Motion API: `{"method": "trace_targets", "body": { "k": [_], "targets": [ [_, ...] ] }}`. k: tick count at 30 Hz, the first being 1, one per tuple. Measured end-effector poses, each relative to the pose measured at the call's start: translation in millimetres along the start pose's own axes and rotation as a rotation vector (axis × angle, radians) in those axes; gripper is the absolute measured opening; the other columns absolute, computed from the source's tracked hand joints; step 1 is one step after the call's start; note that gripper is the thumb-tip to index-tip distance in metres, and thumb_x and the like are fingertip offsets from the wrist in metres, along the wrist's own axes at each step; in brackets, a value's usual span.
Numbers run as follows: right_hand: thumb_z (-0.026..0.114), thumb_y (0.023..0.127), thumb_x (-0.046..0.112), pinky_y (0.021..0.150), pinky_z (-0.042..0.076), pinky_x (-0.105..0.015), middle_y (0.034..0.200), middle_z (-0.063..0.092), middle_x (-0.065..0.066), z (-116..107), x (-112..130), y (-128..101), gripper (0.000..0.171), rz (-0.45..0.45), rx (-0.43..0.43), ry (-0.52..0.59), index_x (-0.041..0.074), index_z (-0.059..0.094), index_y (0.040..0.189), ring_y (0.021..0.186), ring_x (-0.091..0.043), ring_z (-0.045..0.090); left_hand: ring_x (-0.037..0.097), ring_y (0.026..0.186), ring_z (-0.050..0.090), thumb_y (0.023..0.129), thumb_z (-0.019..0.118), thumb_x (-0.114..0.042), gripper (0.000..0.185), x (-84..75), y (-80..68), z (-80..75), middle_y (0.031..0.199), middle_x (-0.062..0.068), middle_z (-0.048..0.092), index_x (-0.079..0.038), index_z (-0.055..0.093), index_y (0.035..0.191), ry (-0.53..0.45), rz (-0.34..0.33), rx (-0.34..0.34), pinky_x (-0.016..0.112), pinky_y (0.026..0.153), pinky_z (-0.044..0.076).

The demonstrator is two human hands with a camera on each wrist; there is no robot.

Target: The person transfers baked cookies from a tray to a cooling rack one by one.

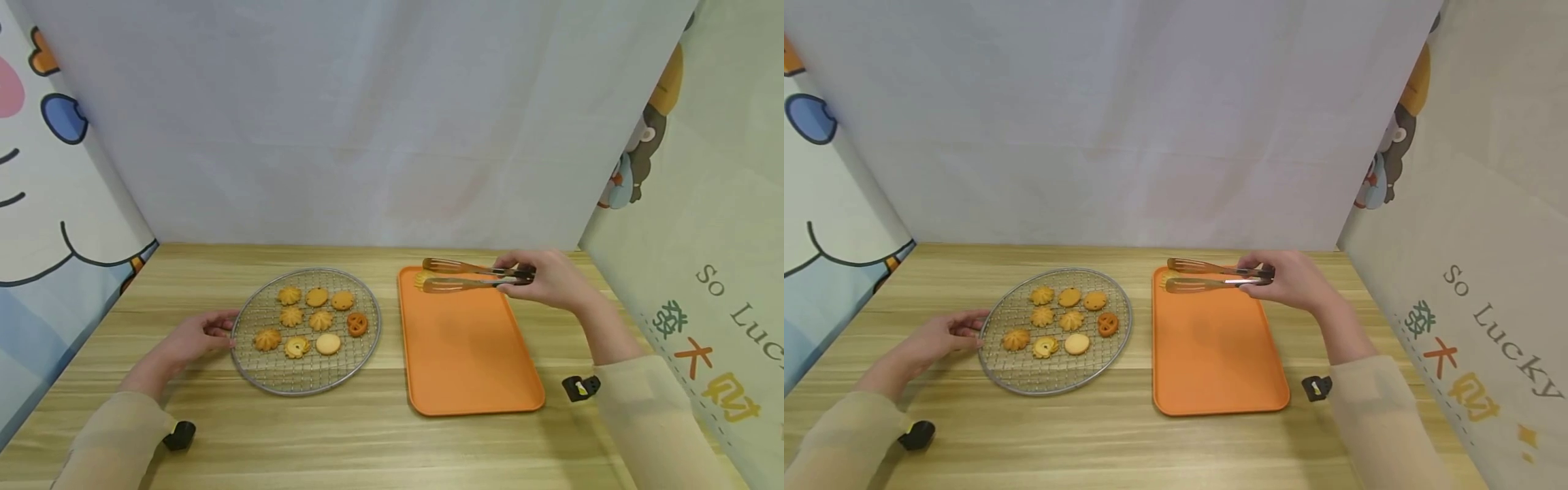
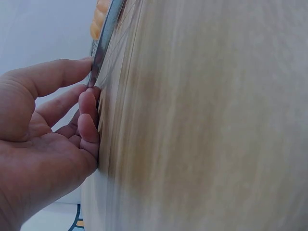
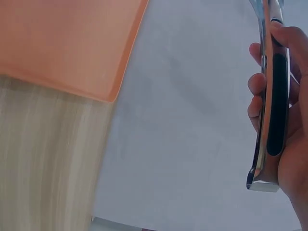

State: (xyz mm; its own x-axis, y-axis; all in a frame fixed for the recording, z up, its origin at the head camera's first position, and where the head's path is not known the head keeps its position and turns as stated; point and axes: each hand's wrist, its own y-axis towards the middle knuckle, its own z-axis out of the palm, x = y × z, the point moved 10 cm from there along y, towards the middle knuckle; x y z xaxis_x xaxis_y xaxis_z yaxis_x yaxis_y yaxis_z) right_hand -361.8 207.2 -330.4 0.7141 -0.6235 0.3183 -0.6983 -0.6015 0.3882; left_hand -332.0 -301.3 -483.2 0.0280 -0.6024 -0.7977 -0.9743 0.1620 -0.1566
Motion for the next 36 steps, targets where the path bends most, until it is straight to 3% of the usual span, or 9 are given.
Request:
{"method": "trace_targets", "body": {
  "k": [26, 36],
  "targets": [
    [0.076, 0.078, 0.015, 0.052, 0.046, -0.023, 0.085, 0.069, -0.001, 1.9, 58.2, 42.8, 0.026, -0.099, -0.062, 0.118, 0.014, 0.068, 0.102, 0.056, -0.001, 0.054, 0.016, 0.095, 0.047, 0.087, 0.066, -0.011, 0.067, 0.1, -1.9, 0.5, 0.124, 0.026, 0.047, 0.009, 0.033, 0.142, -0.005, -0.027, 0.016, 0.023, 0.07, 0.045],
    [0.075, 0.08, 0.018, 0.056, 0.049, -0.023, 0.093, 0.068, -0.004, 18.5, 74.8, 53.5, 0.028, -0.085, -0.039, 0.165, 0.012, 0.068, 0.106, 0.061, -0.004, 0.058, 0.019, 0.098, 0.048, 0.087, 0.066, -0.013, 0.068, 2.7, -0.8, 1.4, 0.125, 0.026, 0.046, 0.009, 0.032, 0.142, 0.004, -0.034, 0.019, 0.022, 0.071, 0.045]
  ]
}}
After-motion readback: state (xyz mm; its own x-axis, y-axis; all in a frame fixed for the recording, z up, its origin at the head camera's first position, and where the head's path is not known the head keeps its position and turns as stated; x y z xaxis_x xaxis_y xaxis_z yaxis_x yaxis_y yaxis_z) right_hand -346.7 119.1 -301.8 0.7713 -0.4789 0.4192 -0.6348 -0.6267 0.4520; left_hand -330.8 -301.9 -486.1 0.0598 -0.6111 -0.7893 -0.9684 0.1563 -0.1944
